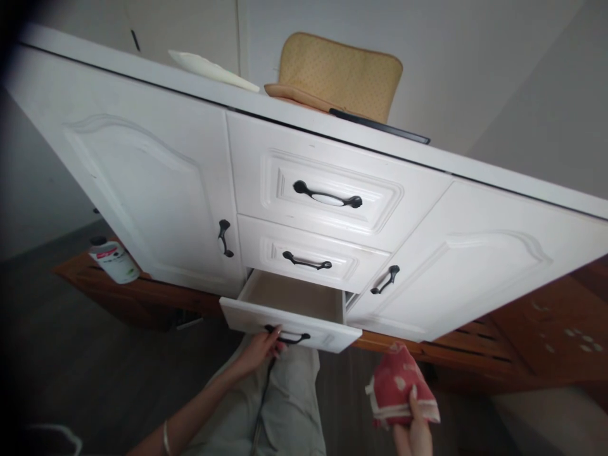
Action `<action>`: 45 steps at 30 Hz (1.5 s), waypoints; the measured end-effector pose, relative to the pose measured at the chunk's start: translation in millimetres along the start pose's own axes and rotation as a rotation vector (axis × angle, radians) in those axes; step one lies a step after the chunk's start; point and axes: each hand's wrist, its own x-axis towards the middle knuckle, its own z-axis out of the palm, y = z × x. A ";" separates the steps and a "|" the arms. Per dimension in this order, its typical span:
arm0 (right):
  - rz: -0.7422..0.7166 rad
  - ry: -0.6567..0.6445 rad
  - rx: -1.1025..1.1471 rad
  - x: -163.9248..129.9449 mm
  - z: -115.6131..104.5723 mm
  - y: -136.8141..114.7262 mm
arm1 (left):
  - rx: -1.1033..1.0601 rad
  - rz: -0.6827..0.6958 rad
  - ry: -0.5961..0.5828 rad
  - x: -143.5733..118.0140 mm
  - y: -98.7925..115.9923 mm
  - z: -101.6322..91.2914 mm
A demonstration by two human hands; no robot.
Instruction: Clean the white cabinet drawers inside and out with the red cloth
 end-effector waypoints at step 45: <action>-0.985 -0.756 -0.729 45.8 198.3 22.5 | 0.127 0.134 0.038 -38.6 -59.1 5.5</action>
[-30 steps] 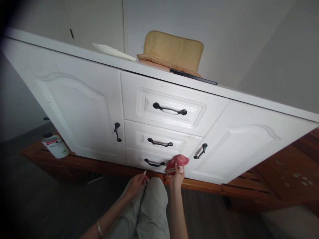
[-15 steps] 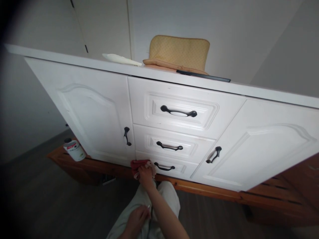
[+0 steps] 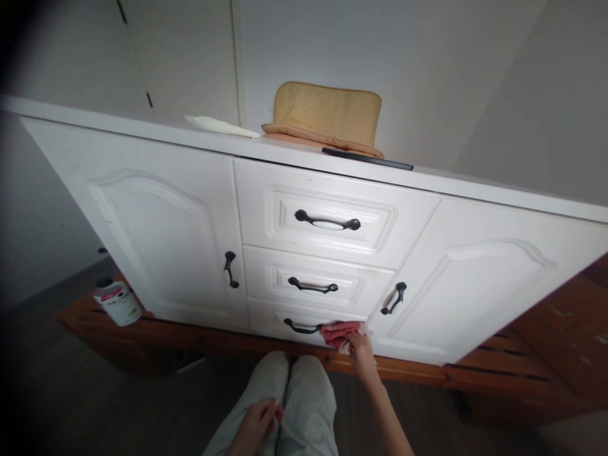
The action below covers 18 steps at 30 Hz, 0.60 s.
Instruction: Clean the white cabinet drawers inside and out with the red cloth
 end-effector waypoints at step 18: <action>0.950 0.093 1.354 -177.7 74.2 -61.3 | 0.407 0.765 0.280 80.3 284.6 -80.0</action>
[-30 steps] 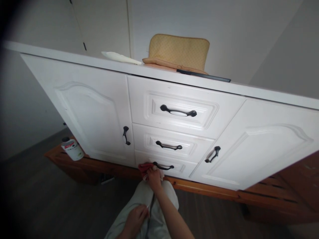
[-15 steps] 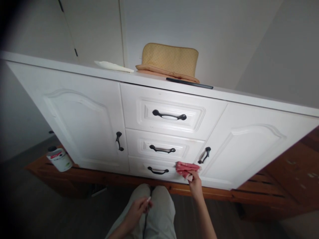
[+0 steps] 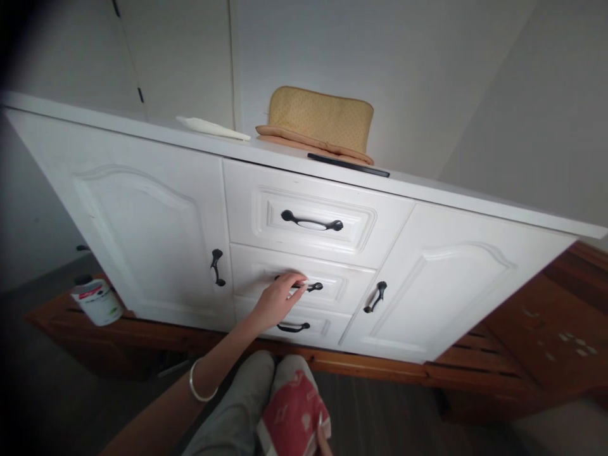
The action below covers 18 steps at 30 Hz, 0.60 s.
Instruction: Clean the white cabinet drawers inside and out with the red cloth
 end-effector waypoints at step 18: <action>0.197 -0.267 0.117 -18.4 11.3 15.1 | 0.002 -0.029 -0.109 -126.8 74.0 -13.4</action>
